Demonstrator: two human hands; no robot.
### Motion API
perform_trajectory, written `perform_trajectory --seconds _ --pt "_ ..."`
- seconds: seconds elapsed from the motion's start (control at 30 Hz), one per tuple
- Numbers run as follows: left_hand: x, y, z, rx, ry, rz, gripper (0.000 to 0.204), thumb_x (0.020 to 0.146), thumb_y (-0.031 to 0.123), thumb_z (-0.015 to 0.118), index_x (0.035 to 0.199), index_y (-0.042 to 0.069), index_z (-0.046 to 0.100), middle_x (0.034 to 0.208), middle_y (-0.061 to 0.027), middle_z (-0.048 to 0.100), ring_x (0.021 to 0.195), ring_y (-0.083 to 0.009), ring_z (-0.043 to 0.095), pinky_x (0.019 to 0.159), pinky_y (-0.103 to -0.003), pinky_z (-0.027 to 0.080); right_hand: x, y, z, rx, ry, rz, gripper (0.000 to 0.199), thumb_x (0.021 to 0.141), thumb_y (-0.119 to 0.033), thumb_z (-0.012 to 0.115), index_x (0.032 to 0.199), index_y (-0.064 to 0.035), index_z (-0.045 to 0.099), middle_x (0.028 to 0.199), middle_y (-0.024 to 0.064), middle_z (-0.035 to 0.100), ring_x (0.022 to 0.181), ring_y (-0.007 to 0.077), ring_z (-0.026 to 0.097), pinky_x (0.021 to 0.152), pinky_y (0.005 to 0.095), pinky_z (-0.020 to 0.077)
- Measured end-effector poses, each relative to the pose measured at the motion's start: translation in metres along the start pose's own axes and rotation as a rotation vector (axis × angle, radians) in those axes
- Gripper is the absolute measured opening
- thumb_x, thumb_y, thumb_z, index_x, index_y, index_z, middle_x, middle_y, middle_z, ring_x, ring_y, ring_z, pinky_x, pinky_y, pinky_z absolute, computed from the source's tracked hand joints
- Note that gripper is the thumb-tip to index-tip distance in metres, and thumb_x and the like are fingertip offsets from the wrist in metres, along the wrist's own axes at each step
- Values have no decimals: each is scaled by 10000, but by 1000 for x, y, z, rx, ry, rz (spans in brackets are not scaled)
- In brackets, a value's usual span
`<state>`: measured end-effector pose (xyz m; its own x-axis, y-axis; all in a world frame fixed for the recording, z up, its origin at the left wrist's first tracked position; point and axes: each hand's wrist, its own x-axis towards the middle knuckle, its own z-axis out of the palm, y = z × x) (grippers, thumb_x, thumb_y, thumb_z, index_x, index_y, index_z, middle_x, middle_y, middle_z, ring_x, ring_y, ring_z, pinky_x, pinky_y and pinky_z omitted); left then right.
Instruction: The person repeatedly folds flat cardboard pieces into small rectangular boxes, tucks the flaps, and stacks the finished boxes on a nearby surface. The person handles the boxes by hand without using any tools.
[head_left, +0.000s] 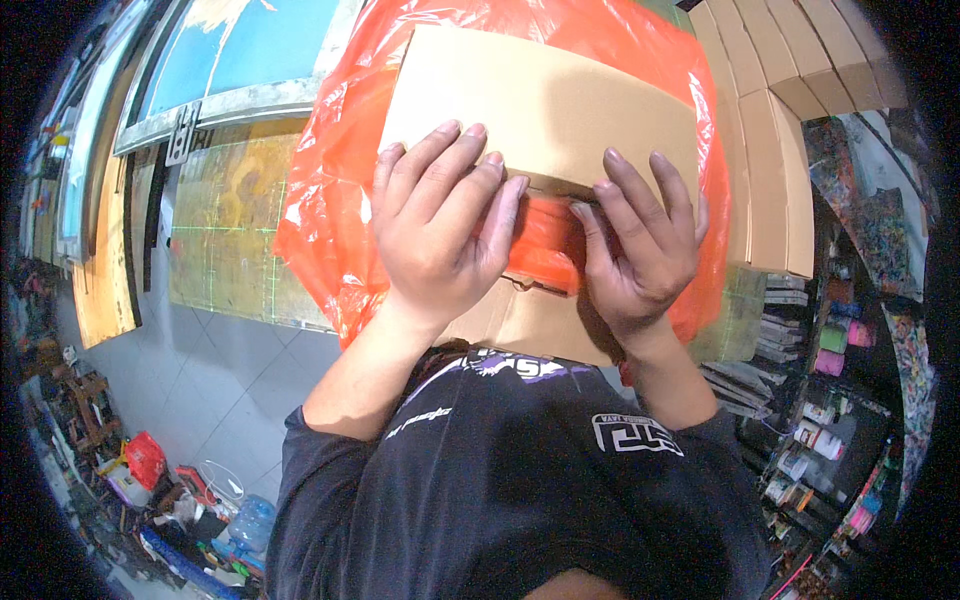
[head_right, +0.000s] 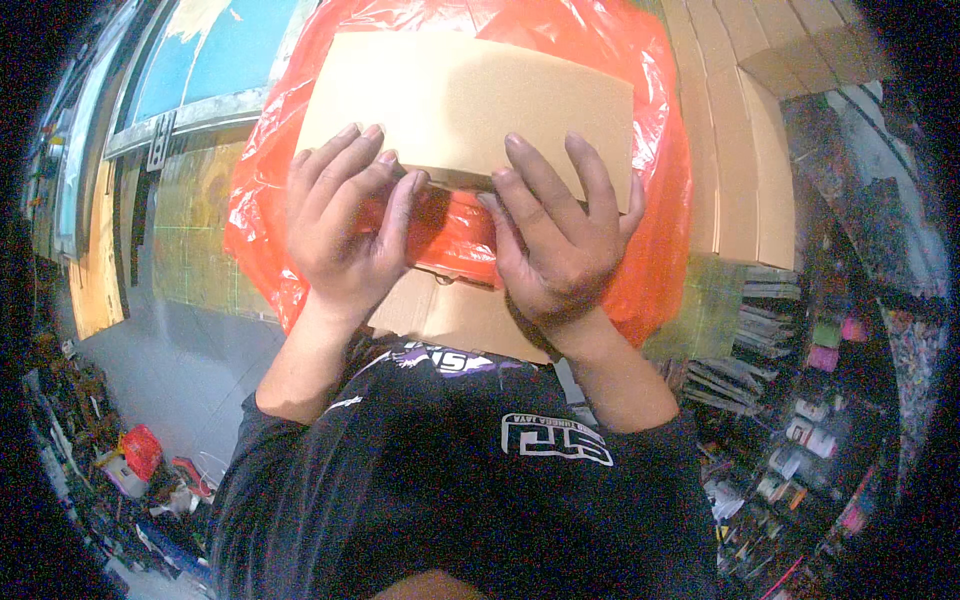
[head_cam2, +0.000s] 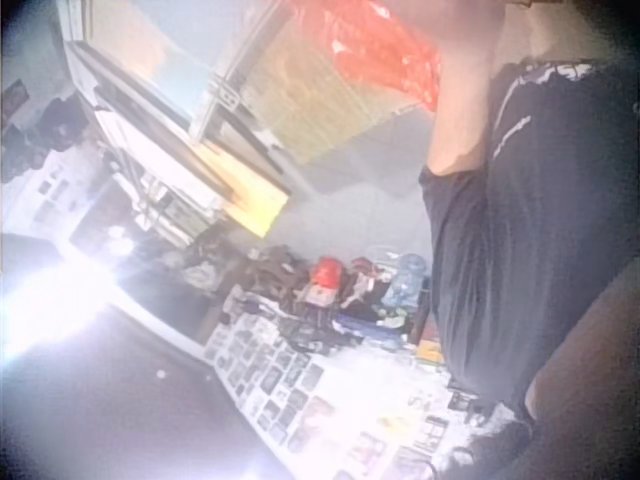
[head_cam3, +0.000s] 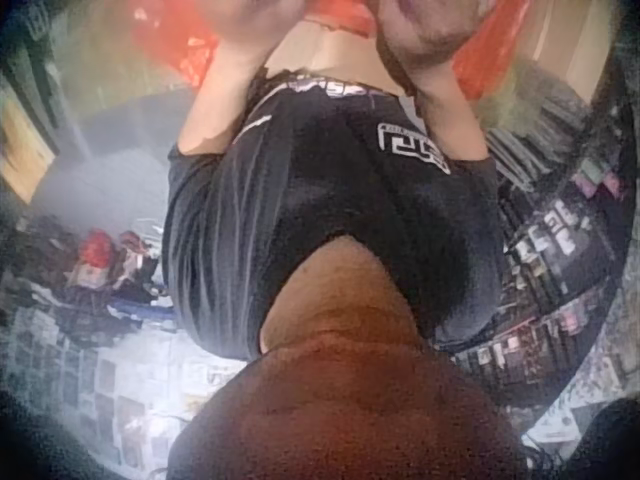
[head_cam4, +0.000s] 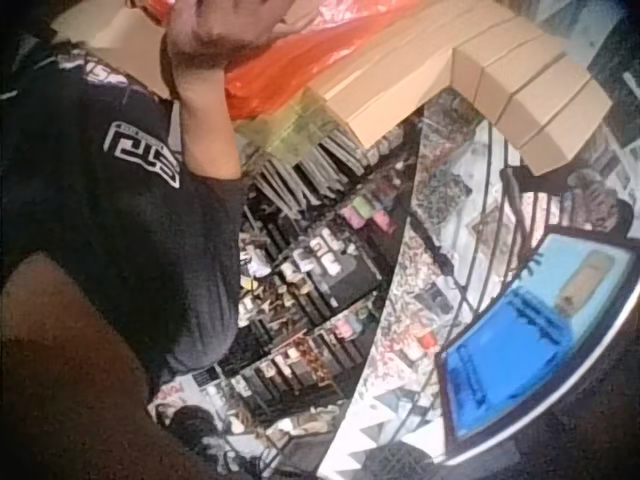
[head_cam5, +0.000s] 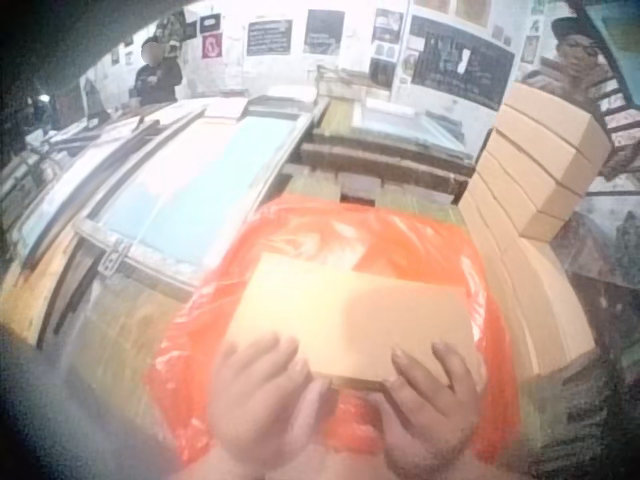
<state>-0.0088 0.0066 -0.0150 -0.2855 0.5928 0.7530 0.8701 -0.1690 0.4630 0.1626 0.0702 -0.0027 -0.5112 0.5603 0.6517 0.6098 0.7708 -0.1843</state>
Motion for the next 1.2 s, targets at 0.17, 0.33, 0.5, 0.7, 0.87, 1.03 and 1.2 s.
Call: perform_trajectory --seconds 0.17,0.33,0.5,0.7,0.87,1.03,1.2 --pt "-1 -2 -2 46 -87 83 204 737 176 720 937 138 697 1088 -47 657 1039 -264 570 979 -417 319 2 -2 0 2 21 14 301 684 -176 765 976 -177 691 1170 -36 641 1165 267 504 1036 465 203" --pt "-4 -5 1 115 -106 139 212 756 159 691 967 183 703 1128 -13 646 1067 -265 550 956 -446 333 2 -3 3 -6 18 26 246 697 -173 746 937 -195 700 1162 -42 642 1164 250 501 1049 473 178" --pt "-4 -5 1 104 -117 131 192 753 127 678 939 162 705 1098 -28 655 1046 -271 562 918 -458 363 0 -2 4 -37 -2 32 195 707 -183 732 900 -197 704 1162 -51 640 1153 237 506 1060 484 155" --pt "1 -2 -2 106 -178 131 268 744 137 691 1012 149 687 1140 -64 633 1050 -286 561 922 -456 361 3 -1 -3 27 -77 44 346 696 -179 745 1030 -148 659 1243 36 588 1170 265 505 1057 493 190" --pt "15 -10 -25 -48 5 -152 491 753 181 731 1185 9 573 1198 -185 585 1110 -292 547 968 -406 374 18 18 -36 189 79 248 562 764 -146 716 1260 10 504 1304 191 510 1207 290 485 1027 420 337" --pt "22 -17 -42 -270 -253 -564 704 725 216 778 1257 -114 457 1218 -238 562 1159 -284 531 994 -357 386 13 31 -36 765 -108 683 698 770 -136 728 1329 91 376 1345 215 458 1227 273 474 1018 359 376" --pt "25 -15 -56 -214 -163 -237 989 574 186 852 1381 -34 324 1335 -195 459 1200 -300 473 999 -374 384 23 33 -52 737 -35 433 914 649 -131 813 1396 18 309 1339 175 461 1243 275 445 1049 375 349"
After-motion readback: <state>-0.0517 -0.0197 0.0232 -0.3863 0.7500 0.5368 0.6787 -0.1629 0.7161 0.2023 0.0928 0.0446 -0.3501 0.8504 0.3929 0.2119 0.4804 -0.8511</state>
